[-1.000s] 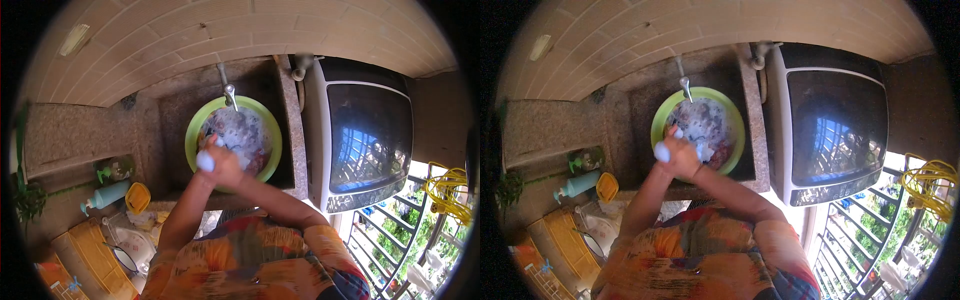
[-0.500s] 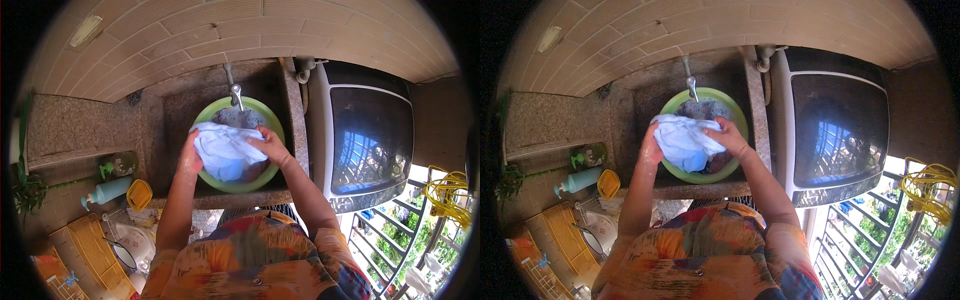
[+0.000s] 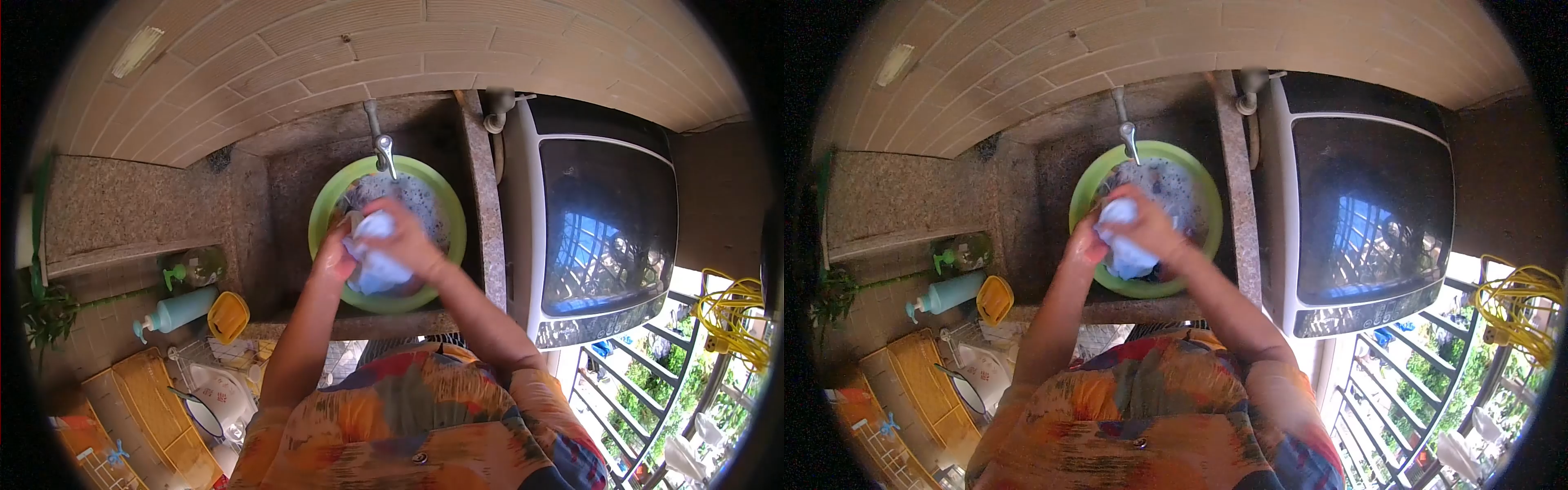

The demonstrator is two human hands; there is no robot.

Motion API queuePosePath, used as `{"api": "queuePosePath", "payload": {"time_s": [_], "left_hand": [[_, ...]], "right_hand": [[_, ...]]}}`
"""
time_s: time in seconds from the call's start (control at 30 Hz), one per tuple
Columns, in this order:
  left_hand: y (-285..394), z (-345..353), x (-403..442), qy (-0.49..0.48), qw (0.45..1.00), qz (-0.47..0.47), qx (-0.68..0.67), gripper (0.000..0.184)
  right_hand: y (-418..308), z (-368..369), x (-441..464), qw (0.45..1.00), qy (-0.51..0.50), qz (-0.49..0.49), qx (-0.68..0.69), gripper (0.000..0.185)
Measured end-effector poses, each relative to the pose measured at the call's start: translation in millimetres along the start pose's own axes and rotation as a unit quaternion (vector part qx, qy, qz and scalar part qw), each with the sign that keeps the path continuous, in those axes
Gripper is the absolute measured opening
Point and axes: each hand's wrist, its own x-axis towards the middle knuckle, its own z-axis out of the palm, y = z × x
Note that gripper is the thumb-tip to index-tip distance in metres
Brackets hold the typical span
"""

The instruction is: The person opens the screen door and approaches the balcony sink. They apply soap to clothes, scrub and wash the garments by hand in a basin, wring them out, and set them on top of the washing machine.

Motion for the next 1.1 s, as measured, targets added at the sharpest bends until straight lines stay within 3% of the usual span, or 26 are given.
{"api": "queuePosePath", "payload": {"time_s": [0.03, 0.07, 0.1, 0.17, 0.27, 0.33, 0.4, 0.43, 0.53, 0.57, 0.6, 0.63, 0.67, 0.7, 0.73, 0.77, 0.9, 0.93, 1.0, 1.03, 1.1], "left_hand": [[-6, -12, 14, -0.038, 0.998, 0.006, -0.04, 0.04], [-8, -16, 22, -0.077, 0.994, 0.01, -0.081, 0.038], [-7, -12, 24, -0.14, 0.983, -0.018, -0.121, 0.038], [-4, -2, 25, -0.261, 0.942, -0.073, -0.2, 0.038], [-40, -26, 28, -0.144, 0.977, 0.14, -0.074, 0.04], [-42, -1, 25, -0.018, 0.988, 0.152, -0.024, 0.042], [-14, 67, -2, 0.161, 0.986, 0.033, -0.014, 0.043], [-16, 64, -2, 0.203, 0.978, 0.039, -0.039, 0.042], [-34, -10, -3, -0.037, 0.972, 0.22, 0.071, 0.042], [-30, -14, 7, -0.109, 0.978, 0.178, -0.008, 0.038], [-26, -18, 17, -0.171, 0.974, 0.125, -0.083, 0.034], [-36, -24, 17, -0.17, 0.975, 0.135, -0.053, 0.031], [-29, 22, 1, -0.008, 0.996, 0.093, 0.002, 0.026], [-20, 71, -17, 0.145, 0.988, 0.029, 0.041, 0.021], [-24, 36, -6, 0.089, 0.994, -0.062, 0.021, 0.049], [-23, 34, -5, 0.095, 0.992, -0.065, 0.043, 0.051], [5, 53, -24, 0.054, 0.985, -0.041, 0.161, 0.05], [12, 60, -29, 0.029, 0.938, -0.052, 0.342, 0.047], [21, 71, -37, -0.023, 0.747, -0.07, 0.661, 0.04], [24, 77, -33, -0.02, 0.728, -0.08, 0.68, 0.031], [26, 84, -36, 0.009, 0.838, 0.004, 0.546, 0.029]], "right_hand": [[-7, 23, -6, 0.994, -0.066, -0.06, -0.071, 0.041], [10, 53, -17, 0.968, -0.053, -0.193, -0.151, 0.03], [-10, 70, -28, 0.951, -0.003, -0.195, -0.24, 0.022], [-27, 73, -31, 0.93, 0.001, -0.21, -0.301, 0.026], [20, 66, -7, 0.903, 0.01, -0.2, -0.381, 0.029], [32, 45, 20, 0.932, 0.065, -0.09, -0.346, 0.025], [27, 29, 28, 0.936, 0.114, -0.015, -0.333, 0.023], [22, 33, 26, 0.938, 0.113, -0.013, -0.328, 0.02], [-2, 62, -2, 0.938, 0.125, -0.24, -0.216, 0.015], [-20, 63, -12, 0.932, 0.104, -0.266, -0.222, 0.013], [-3, 61, -10, 0.928, 0.093, -0.247, -0.263, 0.013], [31, 59, -4, 0.922, 0.08, -0.228, -0.303, 0.014], [53, 53, 4, 0.914, 0.066, -0.208, -0.342, 0.014], [59, 35, 16, 0.94, 0.123, -0.129, -0.292, 0.017], [27, 16, 23, 0.927, 0.172, -0.001, -0.334, 0.02], [37, 1, 29, 0.916, 0.165, 0.031, -0.364, 0.025], [22, -21, 27, 0.985, 0.055, 0.163, -0.017, 0.041], [21, -21, 28, 0.99, -0.001, 0.134, -0.039, 0.04], [19, -18, 30, 0.987, -0.112, 0.077, -0.084, 0.037], [14, -17, 28, 0.985, -0.134, 0.108, -0.032, 0.037], [17, -25, 25, 0.983, -0.11, 0.118, 0.082, 0.042]]}}
